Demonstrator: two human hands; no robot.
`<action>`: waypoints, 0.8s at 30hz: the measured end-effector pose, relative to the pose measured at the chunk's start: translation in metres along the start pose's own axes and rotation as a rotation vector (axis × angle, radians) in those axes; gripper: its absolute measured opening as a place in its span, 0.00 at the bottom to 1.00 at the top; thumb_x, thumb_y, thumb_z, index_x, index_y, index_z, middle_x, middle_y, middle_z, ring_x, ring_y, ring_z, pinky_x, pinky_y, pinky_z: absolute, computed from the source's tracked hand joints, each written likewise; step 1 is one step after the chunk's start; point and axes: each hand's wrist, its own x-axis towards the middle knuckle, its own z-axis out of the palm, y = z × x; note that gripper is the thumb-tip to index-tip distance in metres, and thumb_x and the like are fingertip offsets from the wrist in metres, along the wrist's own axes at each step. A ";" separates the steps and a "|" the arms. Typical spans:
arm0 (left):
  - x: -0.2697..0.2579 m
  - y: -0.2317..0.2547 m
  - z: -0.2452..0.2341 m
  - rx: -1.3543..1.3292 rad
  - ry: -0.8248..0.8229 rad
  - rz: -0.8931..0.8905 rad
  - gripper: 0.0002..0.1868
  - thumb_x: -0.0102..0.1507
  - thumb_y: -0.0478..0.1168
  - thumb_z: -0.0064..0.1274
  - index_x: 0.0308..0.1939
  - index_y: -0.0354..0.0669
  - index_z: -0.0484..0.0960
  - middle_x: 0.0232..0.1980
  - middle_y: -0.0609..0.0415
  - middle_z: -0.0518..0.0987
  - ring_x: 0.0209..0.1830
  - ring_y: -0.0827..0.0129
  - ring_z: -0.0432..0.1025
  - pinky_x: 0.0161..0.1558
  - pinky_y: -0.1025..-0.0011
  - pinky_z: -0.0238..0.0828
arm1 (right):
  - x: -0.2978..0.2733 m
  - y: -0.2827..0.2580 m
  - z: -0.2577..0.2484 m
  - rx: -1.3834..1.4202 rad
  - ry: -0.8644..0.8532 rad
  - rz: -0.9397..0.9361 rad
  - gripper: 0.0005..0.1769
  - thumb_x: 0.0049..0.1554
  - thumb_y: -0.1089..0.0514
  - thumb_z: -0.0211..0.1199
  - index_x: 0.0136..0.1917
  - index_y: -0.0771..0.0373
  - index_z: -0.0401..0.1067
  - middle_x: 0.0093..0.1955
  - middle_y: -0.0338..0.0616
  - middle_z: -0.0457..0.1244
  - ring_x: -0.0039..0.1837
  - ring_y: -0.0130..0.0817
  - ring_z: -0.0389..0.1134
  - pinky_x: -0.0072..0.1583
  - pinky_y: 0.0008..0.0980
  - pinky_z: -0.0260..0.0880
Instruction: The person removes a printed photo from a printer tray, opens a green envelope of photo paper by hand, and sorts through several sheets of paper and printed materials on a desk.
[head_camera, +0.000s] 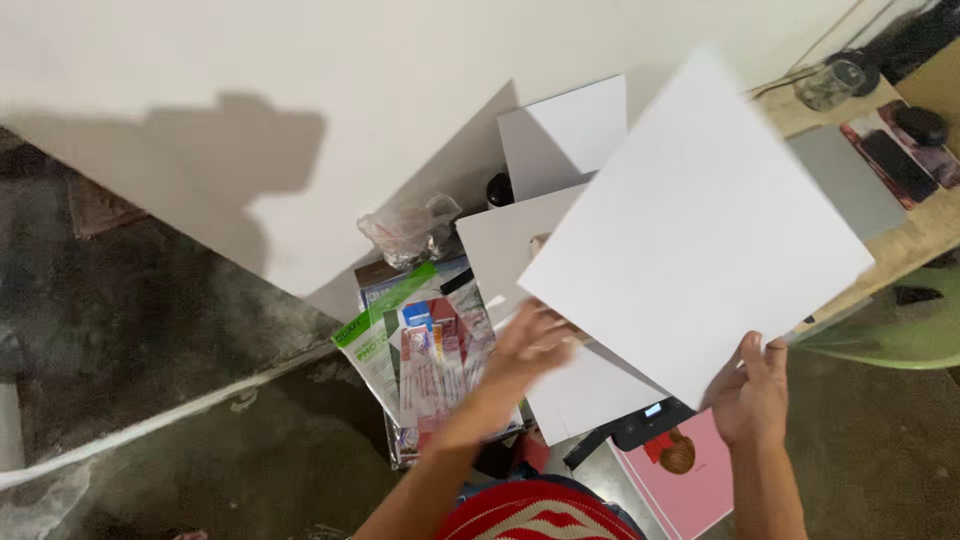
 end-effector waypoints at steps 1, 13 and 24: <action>0.007 -0.002 0.013 0.020 0.026 -0.067 0.37 0.58 0.44 0.60 0.71 0.52 0.64 0.63 0.59 0.75 0.62 0.73 0.71 0.63 0.58 0.73 | -0.004 0.002 0.006 -0.001 -0.007 0.003 0.10 0.74 0.55 0.59 0.63 0.59 0.62 0.57 0.36 0.57 0.55 0.25 0.56 0.60 0.28 0.59; 0.050 0.111 0.025 0.756 0.038 0.360 0.19 0.68 0.46 0.56 0.54 0.34 0.83 0.45 0.51 0.87 0.44 0.75 0.78 0.46 0.73 0.77 | -0.010 -0.111 0.104 -0.494 -0.278 -0.418 0.65 0.53 0.55 0.73 0.87 0.62 0.32 0.85 0.63 0.44 0.85 0.55 0.49 0.76 0.61 0.52; 0.049 0.104 0.002 0.659 0.032 0.272 0.32 0.60 0.54 0.65 0.59 0.34 0.81 0.53 0.46 0.85 0.51 0.69 0.78 0.53 0.71 0.74 | -0.013 -0.063 0.130 -0.303 -0.311 -0.688 0.19 0.63 0.59 0.72 0.62 0.69 0.71 0.55 0.47 0.66 0.56 0.32 0.69 0.60 0.34 0.73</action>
